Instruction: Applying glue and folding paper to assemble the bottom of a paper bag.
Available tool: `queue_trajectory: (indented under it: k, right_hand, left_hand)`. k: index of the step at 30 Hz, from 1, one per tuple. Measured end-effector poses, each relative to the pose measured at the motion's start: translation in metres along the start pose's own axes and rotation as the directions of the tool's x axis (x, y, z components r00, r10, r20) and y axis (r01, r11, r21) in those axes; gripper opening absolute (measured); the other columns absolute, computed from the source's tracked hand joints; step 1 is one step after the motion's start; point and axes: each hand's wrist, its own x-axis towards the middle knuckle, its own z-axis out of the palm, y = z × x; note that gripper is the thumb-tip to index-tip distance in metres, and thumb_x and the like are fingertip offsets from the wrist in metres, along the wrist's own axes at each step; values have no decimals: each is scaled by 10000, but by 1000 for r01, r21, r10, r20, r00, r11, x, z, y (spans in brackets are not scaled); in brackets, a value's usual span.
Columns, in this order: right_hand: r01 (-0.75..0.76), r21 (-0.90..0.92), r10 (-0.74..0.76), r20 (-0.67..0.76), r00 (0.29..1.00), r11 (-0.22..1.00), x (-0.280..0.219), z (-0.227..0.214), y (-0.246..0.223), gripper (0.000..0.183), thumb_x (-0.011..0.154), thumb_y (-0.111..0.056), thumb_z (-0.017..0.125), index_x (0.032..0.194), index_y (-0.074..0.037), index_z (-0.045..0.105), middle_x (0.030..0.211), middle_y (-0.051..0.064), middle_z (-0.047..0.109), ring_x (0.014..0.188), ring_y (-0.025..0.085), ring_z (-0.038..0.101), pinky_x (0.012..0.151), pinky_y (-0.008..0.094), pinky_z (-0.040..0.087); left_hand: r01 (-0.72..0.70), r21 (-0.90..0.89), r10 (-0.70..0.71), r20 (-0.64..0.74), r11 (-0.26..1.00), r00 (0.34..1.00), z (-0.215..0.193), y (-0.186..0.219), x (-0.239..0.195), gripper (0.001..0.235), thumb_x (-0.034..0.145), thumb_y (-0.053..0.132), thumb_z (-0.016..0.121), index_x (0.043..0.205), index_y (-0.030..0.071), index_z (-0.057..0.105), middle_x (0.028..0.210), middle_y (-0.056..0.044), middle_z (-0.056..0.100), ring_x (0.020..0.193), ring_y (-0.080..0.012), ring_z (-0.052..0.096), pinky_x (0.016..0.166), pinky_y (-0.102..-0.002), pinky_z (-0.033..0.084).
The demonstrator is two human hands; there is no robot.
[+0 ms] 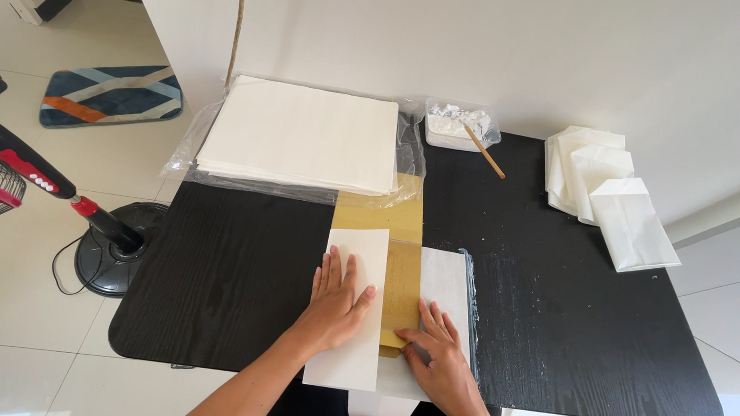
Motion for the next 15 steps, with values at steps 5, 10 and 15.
queue_trajectory:
  k: [5, 10, 15]
  right_hand:
    - [-83, 59, 81, 40, 996, 995, 2, -5, -5, 262, 892, -119, 718, 1128, -173, 818, 1632, 172, 342, 1565, 276, 221, 1274, 393, 137]
    - [-240, 72, 226, 162, 960, 968, 5, -24, -30, 380, 833, -299, 859, 1194, -188, 820, 1677, 90, 282, 1598, 184, 124, 1270, 365, 136]
    - [-227, 76, 217, 127, 968, 971, 4, -22, -27, 397, 808, -336, 873, 1178, -198, 832, 1669, 78, 312, 1590, 194, 162, 1261, 376, 186]
  left_hand:
    - [27, 144, -22, -40, 989, 999, 16, -7, 25, 796, 1069, 526, 174, 1612, 21, -114, 1673, -224, -285, 1561, -326, -277, 1269, -456, -138]
    - [64, 193, -67, 9, 979, 998, 12, -13, 35, 790, 1076, 506, 156, 1601, -11, -131, 1681, -212, -280, 1569, -313, -261, 1279, -448, -119]
    - [-130, 448, 136, 19, 885, 991, 6, -36, 40, 802, 1085, 455, 394, 1606, -25, 18, 1705, -217, -136, 1586, -310, -118, 1277, -430, 8]
